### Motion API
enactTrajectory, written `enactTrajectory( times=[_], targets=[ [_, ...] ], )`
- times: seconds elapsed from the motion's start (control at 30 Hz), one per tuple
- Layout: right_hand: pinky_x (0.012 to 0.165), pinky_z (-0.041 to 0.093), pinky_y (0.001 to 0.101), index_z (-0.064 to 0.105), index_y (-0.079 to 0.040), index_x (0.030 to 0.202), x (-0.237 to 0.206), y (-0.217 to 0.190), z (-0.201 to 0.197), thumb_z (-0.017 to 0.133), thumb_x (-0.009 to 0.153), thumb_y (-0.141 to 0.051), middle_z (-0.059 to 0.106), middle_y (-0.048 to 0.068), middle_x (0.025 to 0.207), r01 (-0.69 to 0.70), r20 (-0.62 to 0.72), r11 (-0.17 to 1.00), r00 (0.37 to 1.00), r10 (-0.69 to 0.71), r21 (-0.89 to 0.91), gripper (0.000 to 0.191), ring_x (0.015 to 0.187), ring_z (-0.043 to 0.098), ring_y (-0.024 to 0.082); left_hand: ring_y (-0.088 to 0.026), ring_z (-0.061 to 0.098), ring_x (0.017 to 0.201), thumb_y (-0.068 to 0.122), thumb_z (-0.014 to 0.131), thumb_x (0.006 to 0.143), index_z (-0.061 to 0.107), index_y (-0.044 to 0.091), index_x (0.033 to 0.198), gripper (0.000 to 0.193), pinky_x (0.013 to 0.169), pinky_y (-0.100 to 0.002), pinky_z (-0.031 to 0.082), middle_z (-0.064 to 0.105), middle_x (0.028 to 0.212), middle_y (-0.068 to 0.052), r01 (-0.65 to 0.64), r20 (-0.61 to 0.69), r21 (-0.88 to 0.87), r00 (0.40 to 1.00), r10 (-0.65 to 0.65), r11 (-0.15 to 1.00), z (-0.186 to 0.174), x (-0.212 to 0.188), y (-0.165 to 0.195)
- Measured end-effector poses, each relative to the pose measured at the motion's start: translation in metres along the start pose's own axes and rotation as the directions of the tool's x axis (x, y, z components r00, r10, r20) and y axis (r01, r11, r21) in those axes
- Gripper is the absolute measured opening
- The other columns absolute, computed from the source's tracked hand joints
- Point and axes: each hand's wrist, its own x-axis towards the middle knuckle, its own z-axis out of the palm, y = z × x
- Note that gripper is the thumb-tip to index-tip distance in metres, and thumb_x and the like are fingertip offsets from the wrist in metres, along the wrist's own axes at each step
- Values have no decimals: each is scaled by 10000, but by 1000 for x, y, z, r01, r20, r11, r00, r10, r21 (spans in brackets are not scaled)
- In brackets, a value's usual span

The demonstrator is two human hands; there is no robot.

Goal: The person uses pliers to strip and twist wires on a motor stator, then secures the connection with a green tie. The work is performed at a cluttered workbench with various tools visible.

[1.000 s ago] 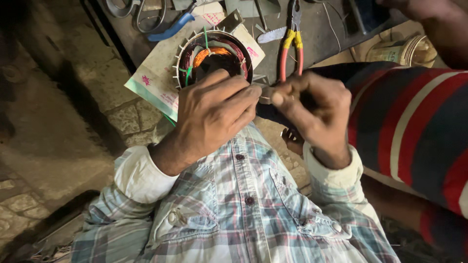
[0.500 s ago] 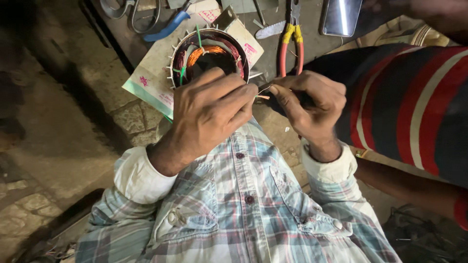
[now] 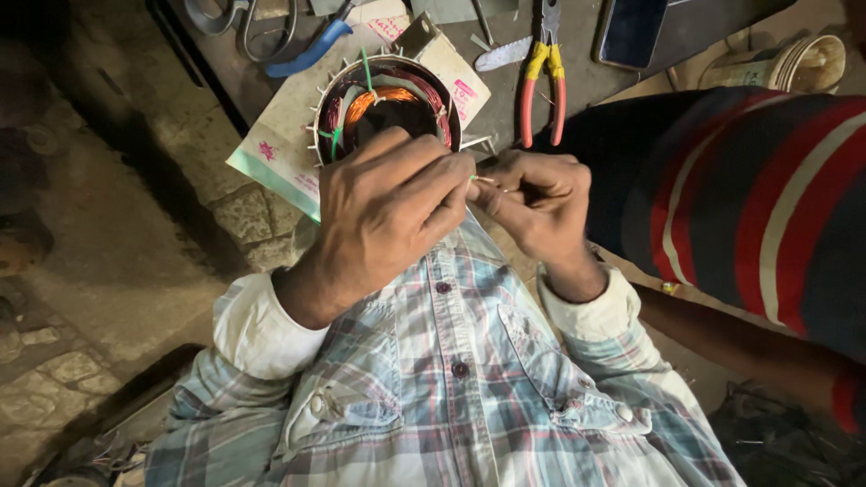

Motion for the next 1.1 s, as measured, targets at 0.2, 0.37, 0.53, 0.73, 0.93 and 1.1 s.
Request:
enactTrajectory(
  times=[0.2, 0.37, 0.53, 0.73, 0.93, 1.1],
  targets=[
    [766, 521, 295, 728, 52, 1016, 14, -40, -12, 809, 905, 16, 709, 121, 939, 173, 70, 931, 985, -159, -322, 142, 853, 669, 178, -227, 592, 825, 51, 795, 915, 668, 57, 1053, 188, 700, -369, 514, 599, 939, -48, 11, 13, 4, 1000, -11, 1000, -3, 1, 0],
    [772, 523, 351, 765, 52, 1032, 26, -60, -21, 866, 852, -21, 679, 147, 928, 348, 21, 772, 917, -399, -532, 219, 883, 648, 246, -236, 591, 840, 54, 794, 913, 666, 42, 1065, 199, 723, -374, 521, 619, 974, -56, -1, 26, -11, 1000, 1, 1000, -5, 2, -1],
    [890, 469, 401, 800, -31, 1075, 43, -49, -29, 918, 869, -190, 702, 75, 940, 598, 279, 589, 790, -545, -543, 286, 946, 671, 252, -242, 596, 857, 57, 793, 922, 668, 37, 1065, 190, 736, -381, 523, 608, 964, -63, -7, 51, -15, 999, 8, 1000, -6, 4, 0],
    [935, 432, 408, 814, -66, 1040, 45, -38, -29, 888, 866, -193, 740, 40, 892, 643, 330, 582, 761, -558, -498, 228, 916, 722, 206, -242, 595, 835, 68, 788, 946, 671, 35, 1049, 159, 725, -378, 523, 600, 930, -64, -3, 46, 1, 999, 3, 1000, -6, 4, 1],
    [994, 442, 430, 773, -38, 1057, 47, -30, -22, 880, 893, -175, 752, 61, 906, 657, 316, 582, 748, -584, -480, 240, 906, 742, 221, -252, 602, 809, 84, 780, 961, 673, 36, 1046, 144, 701, -387, 515, 598, 897, -69, 5, 58, -9, 998, -5, 1000, -7, 4, -3],
    [1031, 439, 457, 759, -26, 1029, 44, -34, -20, 822, 850, -28, 747, 77, 907, 628, 315, 602, 774, -550, -493, 190, 921, 750, 240, -258, 617, 797, 98, 771, 966, 676, 25, 1046, 144, 679, -394, 508, 620, 899, -80, 9, 50, -30, 999, -8, 1000, -6, 2, -4]
  ],
)
